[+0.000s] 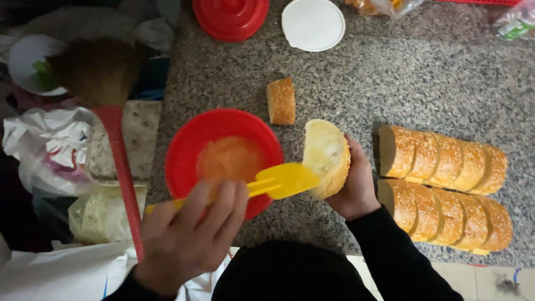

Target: The person spreads a yellow substance from a red bowl onto multiple slices of sliced bread using a yellow spatula. They handle each slice individually, apply the spread, and place the slices back on the countertop.

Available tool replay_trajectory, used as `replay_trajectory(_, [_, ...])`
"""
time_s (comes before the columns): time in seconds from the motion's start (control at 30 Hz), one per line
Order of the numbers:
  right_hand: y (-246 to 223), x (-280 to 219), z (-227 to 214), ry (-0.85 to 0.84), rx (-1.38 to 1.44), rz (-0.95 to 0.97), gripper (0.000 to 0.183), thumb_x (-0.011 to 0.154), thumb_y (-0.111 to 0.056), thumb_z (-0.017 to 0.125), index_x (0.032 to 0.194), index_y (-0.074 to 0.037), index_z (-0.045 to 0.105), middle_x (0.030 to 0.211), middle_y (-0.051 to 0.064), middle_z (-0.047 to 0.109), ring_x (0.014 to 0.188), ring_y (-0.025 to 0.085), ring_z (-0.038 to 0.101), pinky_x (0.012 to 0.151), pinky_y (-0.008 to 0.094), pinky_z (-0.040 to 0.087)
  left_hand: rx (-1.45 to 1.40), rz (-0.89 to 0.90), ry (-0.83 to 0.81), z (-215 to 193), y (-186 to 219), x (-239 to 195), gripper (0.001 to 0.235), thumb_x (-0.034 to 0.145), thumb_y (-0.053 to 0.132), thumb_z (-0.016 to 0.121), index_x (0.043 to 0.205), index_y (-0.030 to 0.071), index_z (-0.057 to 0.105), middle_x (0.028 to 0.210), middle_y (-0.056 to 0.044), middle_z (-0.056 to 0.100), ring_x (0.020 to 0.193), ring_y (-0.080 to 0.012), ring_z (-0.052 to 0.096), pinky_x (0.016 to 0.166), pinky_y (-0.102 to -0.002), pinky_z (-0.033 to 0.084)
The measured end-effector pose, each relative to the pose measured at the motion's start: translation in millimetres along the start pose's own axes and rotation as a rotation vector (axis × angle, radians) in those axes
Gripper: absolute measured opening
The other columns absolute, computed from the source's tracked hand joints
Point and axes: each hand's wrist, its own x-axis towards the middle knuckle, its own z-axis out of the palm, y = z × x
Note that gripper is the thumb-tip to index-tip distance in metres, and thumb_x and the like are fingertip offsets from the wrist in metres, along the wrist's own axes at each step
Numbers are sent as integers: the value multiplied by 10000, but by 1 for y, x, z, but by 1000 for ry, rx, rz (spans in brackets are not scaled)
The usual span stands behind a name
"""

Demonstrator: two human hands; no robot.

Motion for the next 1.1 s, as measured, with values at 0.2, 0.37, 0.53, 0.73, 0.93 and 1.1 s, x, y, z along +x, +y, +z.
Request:
replay_trajectory(0.2, [-2,7,-11,-2,-75,25,410,1069,-519,619,1161,-156,786,939,57,809,799,260,769,719,412,619,-227,-94,51,-15,-40,7,179,1098,285,922,1156,141,834,1129,-21,809,993,-287,721,897,-461,347])
replay_trajectory(0.37, [1,1,5,106,-314,192,305,1074,-451,713,1109,-151,755,940,139,836,757,304,786,690,453,654,-511,-36,-119,-4,-44,59,267,1156,430,755,1003,212,747,985,28,720,937,-242,570,959,-484,368])
replay_trajectory(0.53, [-1,-7,4,70,-321,184,338,1069,-454,709,1125,-124,763,948,151,835,765,312,789,697,451,656,-263,33,-10,24,-60,75,329,1246,477,775,1032,229,752,876,60,639,894,-196,546,952,-408,373])
replay_trajectory(0.73, [-12,-16,-6,29,-319,151,397,1062,-458,702,1151,-78,777,960,170,832,779,327,795,710,447,659,-518,72,-81,22,-43,90,298,1221,474,634,1105,271,818,931,73,778,884,-204,642,918,-416,412])
replay_trajectory(0.93, [-19,-21,-11,-37,-331,134,458,1054,-463,695,1177,-32,790,973,188,829,793,341,800,722,443,663,-465,-72,4,10,-46,94,337,1213,459,775,989,207,782,813,48,671,796,-208,570,953,-455,354])
replay_trajectory(1.1, [-26,-20,-15,-94,-344,126,504,1049,-466,690,1197,3,799,982,203,827,803,352,804,732,440,666,-785,-288,-507,10,-37,74,459,1103,542,689,761,245,762,663,71,724,637,-187,637,943,-498,364])
